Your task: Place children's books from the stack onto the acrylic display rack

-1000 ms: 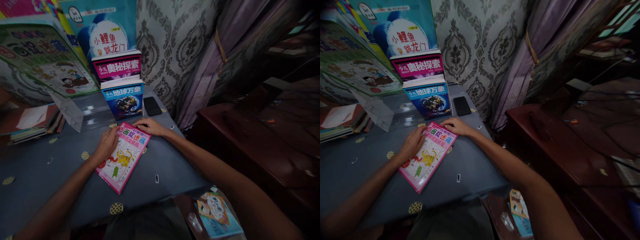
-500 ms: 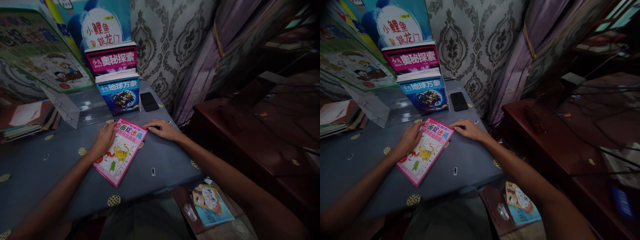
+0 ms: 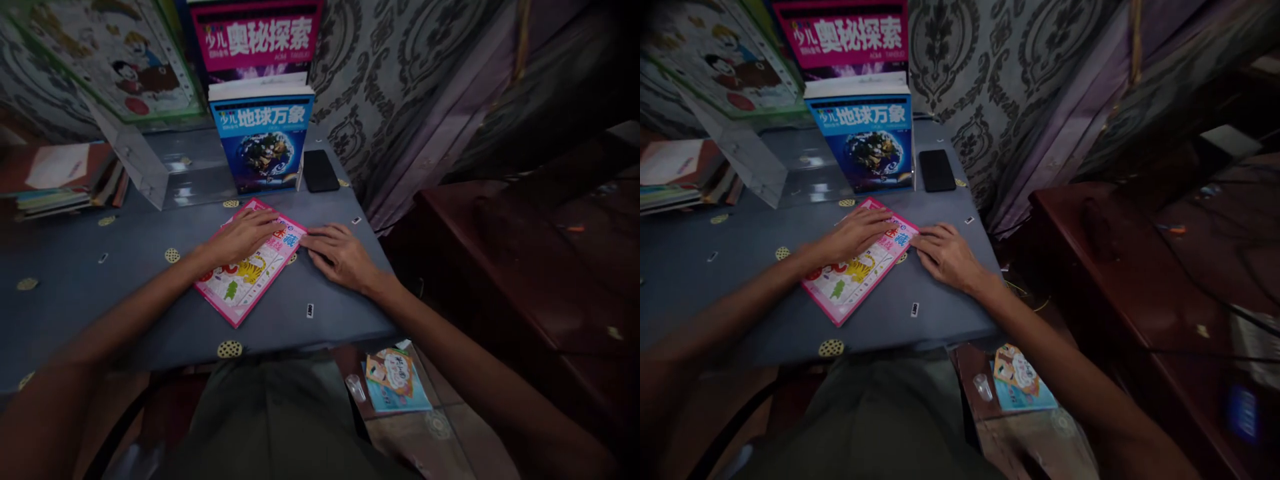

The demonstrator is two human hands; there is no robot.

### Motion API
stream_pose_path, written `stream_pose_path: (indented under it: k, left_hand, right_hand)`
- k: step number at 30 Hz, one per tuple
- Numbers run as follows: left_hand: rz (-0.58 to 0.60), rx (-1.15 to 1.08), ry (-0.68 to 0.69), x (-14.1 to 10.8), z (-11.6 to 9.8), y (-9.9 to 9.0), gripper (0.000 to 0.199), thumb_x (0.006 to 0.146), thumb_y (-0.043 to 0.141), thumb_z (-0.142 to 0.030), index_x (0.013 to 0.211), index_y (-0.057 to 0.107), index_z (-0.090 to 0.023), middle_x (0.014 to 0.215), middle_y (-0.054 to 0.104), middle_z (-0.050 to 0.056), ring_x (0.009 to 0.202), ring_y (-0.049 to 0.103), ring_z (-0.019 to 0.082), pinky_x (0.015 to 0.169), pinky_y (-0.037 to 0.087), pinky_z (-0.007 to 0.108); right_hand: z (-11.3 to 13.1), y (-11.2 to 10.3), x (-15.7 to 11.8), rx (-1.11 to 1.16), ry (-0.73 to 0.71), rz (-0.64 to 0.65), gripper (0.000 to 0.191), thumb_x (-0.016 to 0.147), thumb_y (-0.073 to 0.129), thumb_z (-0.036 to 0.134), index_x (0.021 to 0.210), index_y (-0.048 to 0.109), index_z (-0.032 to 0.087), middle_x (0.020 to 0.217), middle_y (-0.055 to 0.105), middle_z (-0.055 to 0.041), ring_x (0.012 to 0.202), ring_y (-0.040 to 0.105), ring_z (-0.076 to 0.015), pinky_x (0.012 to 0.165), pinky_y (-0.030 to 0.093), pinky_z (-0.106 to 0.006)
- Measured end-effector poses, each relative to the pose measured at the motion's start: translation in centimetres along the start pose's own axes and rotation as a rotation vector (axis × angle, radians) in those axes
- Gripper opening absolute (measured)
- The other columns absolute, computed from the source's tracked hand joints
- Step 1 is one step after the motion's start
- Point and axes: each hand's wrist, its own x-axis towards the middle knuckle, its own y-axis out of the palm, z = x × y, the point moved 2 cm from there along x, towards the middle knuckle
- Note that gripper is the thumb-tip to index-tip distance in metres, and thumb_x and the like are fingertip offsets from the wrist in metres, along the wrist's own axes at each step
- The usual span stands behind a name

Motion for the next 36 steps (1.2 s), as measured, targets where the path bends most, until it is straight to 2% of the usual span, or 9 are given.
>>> stream_pose_path:
  k: [7,12,18,22,25,27,30,33,36]
  left_hand:
    - [-0.052,-0.073,0.013,0.1,0.6,0.6,0.038,0.106,0.039,-0.034,0.134,0.064,-0.026,0.145,0.06,0.009,0.135,0.052,0.024,0.115,0.033,0.049]
    - [-0.053,-0.131,-0.006,0.1,0.7,0.6,0.037,0.105,0.041,-0.033,0.134,0.064,-0.026,0.146,0.059,0.008,0.137,0.051,0.022,0.116,0.031,0.047]
    - [-0.056,-0.254,-0.014,0.1,1.0,0.4,0.036,0.104,0.044,-0.033,0.131,0.065,-0.023,0.145,0.061,0.009,0.139,0.05,0.023,0.119,0.028,0.049]
    - [-0.07,-0.475,-0.034,0.1,1.6,-0.2,0.036,0.101,0.048,-0.037,0.126,0.068,-0.02,0.136,0.067,0.01,0.132,0.055,0.024,0.115,0.036,0.045]
    - [-0.07,-0.792,-0.145,-0.1,2.7,-0.8,0.04,0.1,0.049,-0.045,0.126,0.067,-0.019,0.13,0.069,0.01,0.12,0.063,0.023,0.106,0.045,0.041]
    - [-0.08,-1.016,-0.215,-0.3,3.5,-1.1,0.043,0.099,0.052,-0.049,0.125,0.067,-0.018,0.13,0.07,0.011,0.119,0.064,0.022,0.106,0.045,0.04]
    - [-0.102,-1.26,-0.24,-0.5,4.4,-1.4,0.044,0.096,0.059,-0.051,0.121,0.068,-0.016,0.13,0.069,0.015,0.124,0.063,0.024,0.111,0.042,0.043]
    - [-0.112,-1.327,-0.252,-0.6,4.7,-1.4,0.044,0.095,0.062,-0.051,0.119,0.069,-0.015,0.13,0.069,0.016,0.124,0.064,0.026,0.113,0.04,0.046]
    - [-0.114,-1.277,-0.248,-0.6,4.5,-1.3,0.044,0.095,0.061,-0.052,0.117,0.07,-0.015,0.129,0.07,0.016,0.123,0.064,0.026,0.114,0.039,0.046]
  right_hand:
    - [5.6,0.6,-0.8,0.023,-0.134,0.094,0.034,0.1,0.051,0.021,0.13,0.067,0.021,0.129,0.072,-0.0077,0.125,0.063,-0.0249,0.11,0.046,-0.05]
    - [9.4,2.0,-0.6,0.114,-0.263,0.132,0.034,0.1,0.048,0.02,0.129,0.066,0.019,0.127,0.073,-0.0074,0.125,0.063,-0.0227,0.112,0.045,-0.048]
    - [13.2,3.3,0.8,0.219,-0.396,0.295,0.031,0.098,0.053,0.021,0.126,0.066,0.015,0.131,0.07,-0.0119,0.131,0.057,-0.0256,0.111,0.043,-0.048]
    - [14.1,3.8,2.3,0.266,-0.452,0.377,0.029,0.101,0.05,0.024,0.123,0.067,0.017,0.133,0.069,-0.0097,0.133,0.055,-0.0251,0.112,0.041,-0.047]
    - [14.1,4.3,3.8,0.343,-0.456,0.402,0.029,0.104,0.048,0.027,0.123,0.068,0.018,0.139,0.066,-0.0096,0.134,0.054,-0.0224,0.115,0.038,-0.044]
    - [14.1,4.9,5.3,0.376,-0.44,0.397,0.032,0.105,0.046,0.03,0.127,0.066,0.017,0.144,0.062,-0.0112,0.135,0.054,-0.0206,0.116,0.038,-0.041]
    - [13.9,6.6,8.1,0.324,-0.418,0.387,0.036,0.105,0.047,0.036,0.133,0.062,0.017,0.148,0.057,-0.0132,0.14,0.05,-0.0216,0.117,0.037,-0.042]
    - [13.8,8.3,10.4,0.232,-0.418,0.379,0.042,0.103,0.051,0.041,0.134,0.061,0.014,0.152,0.052,-0.017,0.145,0.044,-0.0251,0.12,0.034,-0.045]
    - [13.7,8.8,10.9,0.199,-0.434,0.385,0.045,0.102,0.053,0.042,0.134,0.06,0.012,0.153,0.05,-0.0185,0.146,0.043,-0.0263,0.121,0.032,-0.046]
